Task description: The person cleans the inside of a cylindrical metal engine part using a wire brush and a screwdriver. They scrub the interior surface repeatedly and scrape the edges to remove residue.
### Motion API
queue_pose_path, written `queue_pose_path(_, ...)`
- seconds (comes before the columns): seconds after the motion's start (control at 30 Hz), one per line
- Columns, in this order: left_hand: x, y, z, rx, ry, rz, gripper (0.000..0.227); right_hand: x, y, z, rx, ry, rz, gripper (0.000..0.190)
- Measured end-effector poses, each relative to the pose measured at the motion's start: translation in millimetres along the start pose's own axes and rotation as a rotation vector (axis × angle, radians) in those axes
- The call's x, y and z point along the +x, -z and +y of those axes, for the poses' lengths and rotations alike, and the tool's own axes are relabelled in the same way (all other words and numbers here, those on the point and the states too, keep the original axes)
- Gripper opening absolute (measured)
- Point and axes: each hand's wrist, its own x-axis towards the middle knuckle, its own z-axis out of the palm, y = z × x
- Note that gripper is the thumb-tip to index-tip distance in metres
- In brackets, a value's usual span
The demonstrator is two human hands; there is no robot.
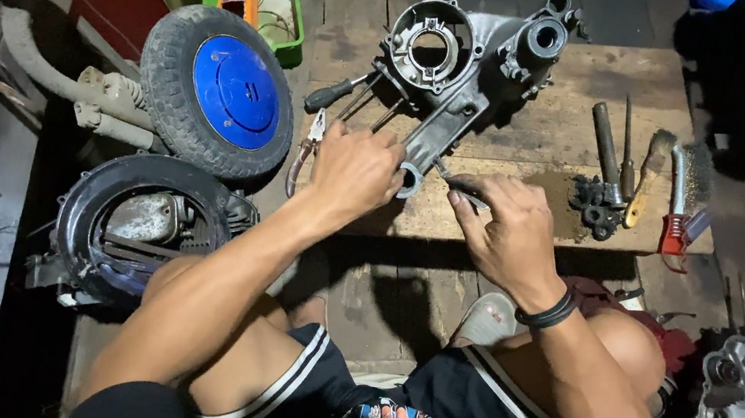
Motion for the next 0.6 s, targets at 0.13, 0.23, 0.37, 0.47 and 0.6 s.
queue_pose_path(0.13,-7,50,-13,-0.146,0.076,-0.016,0.022,-3,-11,4,0.038,-0.01,0.028,0.014)
queue_pose_path(0.23,-11,86,-23,-0.178,0.196,-0.017,0.025,0,-14,-5,0.053,0.013,0.013,0.014)
queue_pose_path(0.37,-20,115,-15,-0.326,0.229,-0.132,0.028,4,-26,-11,0.043,0.029,-0.082,0.016)
queue_pose_path(0.47,-22,110,-5,-0.34,0.17,-0.261,0.032,8,-35,-10,0.005,-0.012,-0.125,0.019)
queue_pose_path(0.6,-24,136,16,-0.336,0.091,-0.351,0.042,20,-37,-25,0.193,-0.133,-0.103,0.017)
